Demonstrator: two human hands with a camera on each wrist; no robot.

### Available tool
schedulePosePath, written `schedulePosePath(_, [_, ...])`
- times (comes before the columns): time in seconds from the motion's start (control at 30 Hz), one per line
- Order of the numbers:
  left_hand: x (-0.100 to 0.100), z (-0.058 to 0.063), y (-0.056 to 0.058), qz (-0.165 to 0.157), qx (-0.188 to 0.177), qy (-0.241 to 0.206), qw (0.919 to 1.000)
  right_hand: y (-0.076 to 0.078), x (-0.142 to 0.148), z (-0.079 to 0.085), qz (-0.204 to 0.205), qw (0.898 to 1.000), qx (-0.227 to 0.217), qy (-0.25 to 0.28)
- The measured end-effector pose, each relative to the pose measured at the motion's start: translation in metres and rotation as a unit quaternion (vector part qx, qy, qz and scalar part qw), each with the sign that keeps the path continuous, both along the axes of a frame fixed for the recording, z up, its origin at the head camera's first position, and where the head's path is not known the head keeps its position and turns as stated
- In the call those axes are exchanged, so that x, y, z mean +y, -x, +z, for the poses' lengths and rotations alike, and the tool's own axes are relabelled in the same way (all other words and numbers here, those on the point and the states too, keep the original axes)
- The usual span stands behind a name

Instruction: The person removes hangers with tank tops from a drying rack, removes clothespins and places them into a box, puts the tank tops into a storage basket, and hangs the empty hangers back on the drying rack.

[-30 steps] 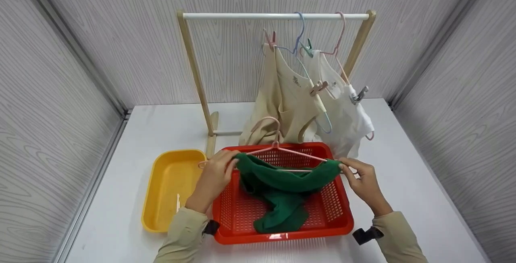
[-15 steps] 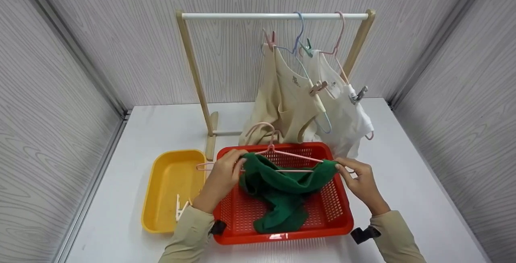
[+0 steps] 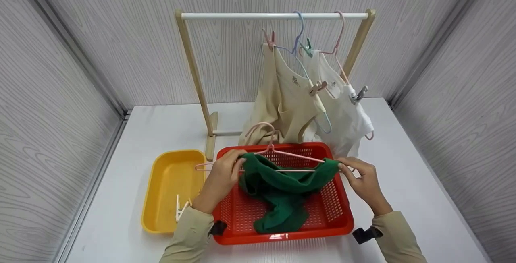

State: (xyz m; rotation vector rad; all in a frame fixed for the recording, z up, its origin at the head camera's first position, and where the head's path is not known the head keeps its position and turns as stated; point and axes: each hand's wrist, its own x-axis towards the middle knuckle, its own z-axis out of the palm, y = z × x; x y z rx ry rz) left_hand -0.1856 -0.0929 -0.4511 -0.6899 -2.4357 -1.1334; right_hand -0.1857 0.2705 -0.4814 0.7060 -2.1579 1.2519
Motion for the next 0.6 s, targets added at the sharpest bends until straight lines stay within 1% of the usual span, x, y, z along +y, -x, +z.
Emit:
schedulePosePath(0.23, [-0.003, -0.002, 0.000, 0.006, -0.005, -0.008, 0.9999, -0.002, 0.002, 0.001, -0.026, 1.000, 0.003, -0.002])
schedulePosePath(0.37, [-0.004, -0.003, 0.000, 0.009, -0.007, -0.012, 0.9999, -0.010, -0.003, 0.015, -0.025, 1.000, 0.006, 0.005])
schedulePosePath(0.47, [-0.006, -0.003, 0.000, 0.016, -0.001, -0.011, 0.9998, -0.015, -0.004, 0.024, -0.021, 1.000, 0.009, 0.019])
schedulePosePath(0.53, [-0.007, -0.004, 0.000, 0.020, 0.001, -0.011, 0.9997, -0.014, 0.000, 0.022, -0.027, 0.999, 0.010, 0.027])
schedulePosePath(0.6, [-0.008, -0.003, 0.000, 0.025, 0.004, -0.008, 0.9996, -0.010, 0.006, 0.014, -0.035, 0.999, 0.011, 0.030])
